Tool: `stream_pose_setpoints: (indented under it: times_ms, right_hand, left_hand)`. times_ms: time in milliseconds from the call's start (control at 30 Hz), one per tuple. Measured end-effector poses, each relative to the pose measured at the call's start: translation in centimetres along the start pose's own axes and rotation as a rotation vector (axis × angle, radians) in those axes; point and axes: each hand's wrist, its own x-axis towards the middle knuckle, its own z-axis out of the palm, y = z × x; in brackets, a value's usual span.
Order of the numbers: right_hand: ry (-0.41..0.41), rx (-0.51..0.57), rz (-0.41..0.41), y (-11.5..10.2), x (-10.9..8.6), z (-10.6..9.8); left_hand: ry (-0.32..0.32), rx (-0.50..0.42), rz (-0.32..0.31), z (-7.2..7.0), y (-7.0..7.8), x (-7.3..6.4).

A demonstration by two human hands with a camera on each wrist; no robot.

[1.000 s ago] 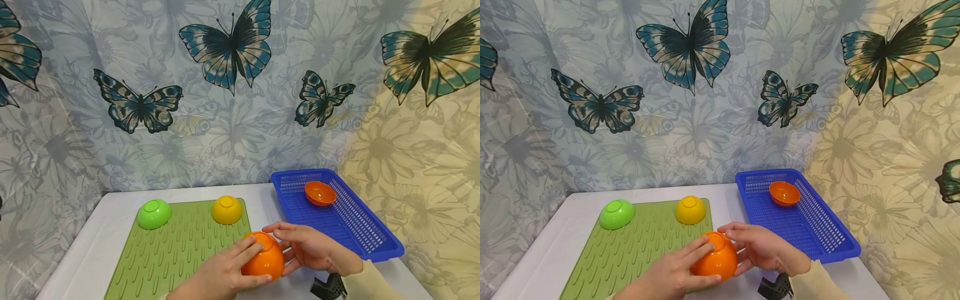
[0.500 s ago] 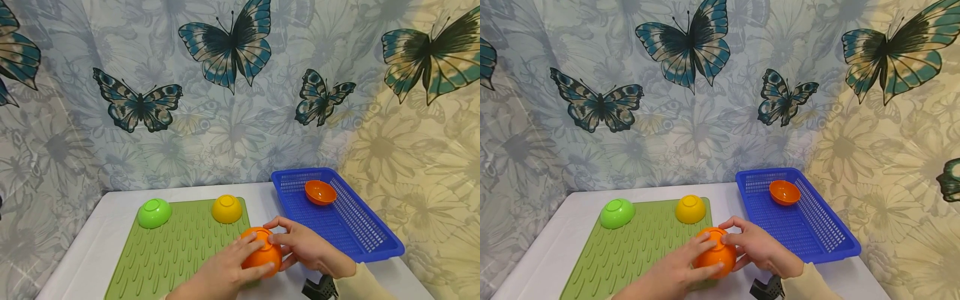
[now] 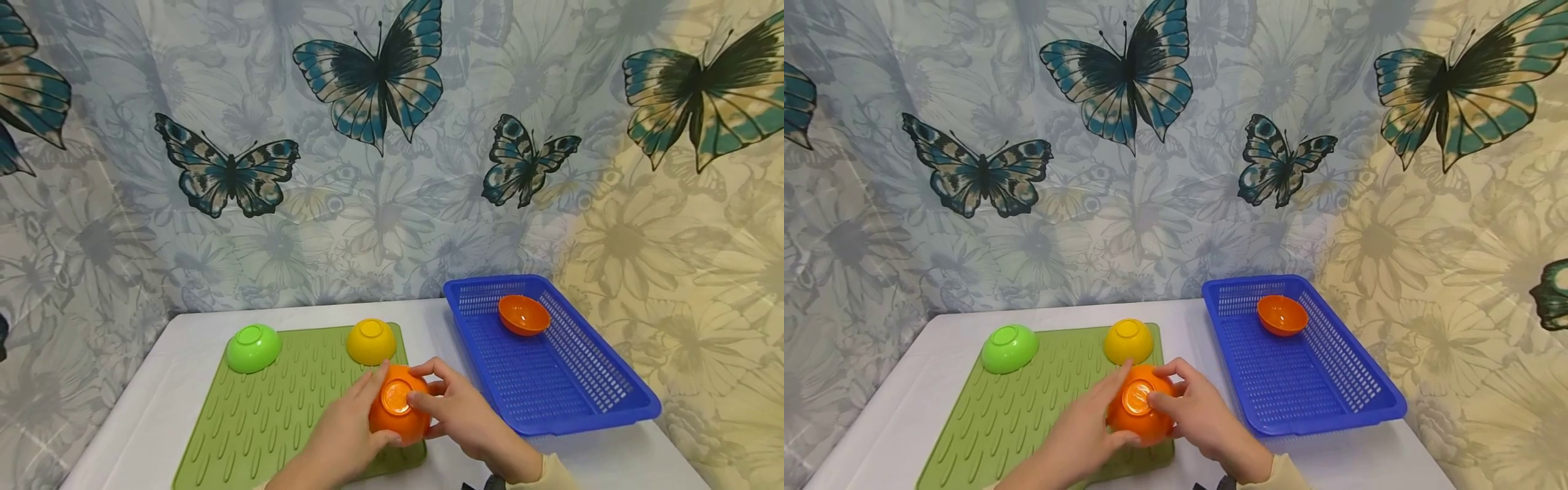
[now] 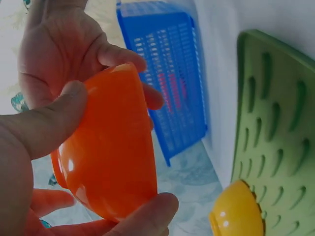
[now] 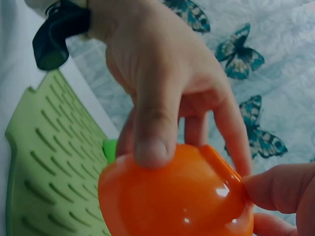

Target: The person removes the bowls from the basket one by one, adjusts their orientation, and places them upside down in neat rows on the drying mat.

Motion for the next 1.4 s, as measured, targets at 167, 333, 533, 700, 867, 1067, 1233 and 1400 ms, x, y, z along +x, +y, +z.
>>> stream_pose_setpoints:
  times_ms: [167, 333, 533, 700, 867, 1067, 1233, 1400]
  right_hand:
    - [-0.009, 0.050, -0.033, 0.8, 0.5, 1.8]
    - [-0.087, 0.001, -0.077, 1.3, 1.0, 2.9]
    - [-0.093, -0.269, -0.154, 1.8, 2.3, 4.6]
    - [-0.111, -0.275, -0.136, 2.3, 3.7, 7.0]
    - [-0.143, -0.219, -0.097, 2.8, 5.0, 9.5]
    - [-0.148, -0.207, -0.073, 3.0, 6.4, 12.4]
    - [-0.144, -0.237, -0.090, 3.1, 8.0, 15.0]
    - [-0.128, -0.243, -0.104, 3.7, 9.3, 18.1]
  left_hand:
    - [-0.005, 0.013, -0.040, -0.5, -1.0, -0.3]
    - [-0.006, 0.018, -0.070, -1.4, -2.3, -0.6]
    - [-0.009, -0.007, -0.069, -2.7, -4.3, -1.4]
    - [0.005, -0.006, -0.084, -3.5, -6.4, -2.5]
    - [0.016, -0.027, -0.144, -4.5, -8.5, -3.8]
    - [0.005, -0.052, -0.239, -6.0, -10.8, -5.1]
    - [-0.004, -0.033, -0.300, -7.6, -12.8, -5.8]
    - [0.000, 0.019, -0.305, -9.0, -14.8, -6.8]
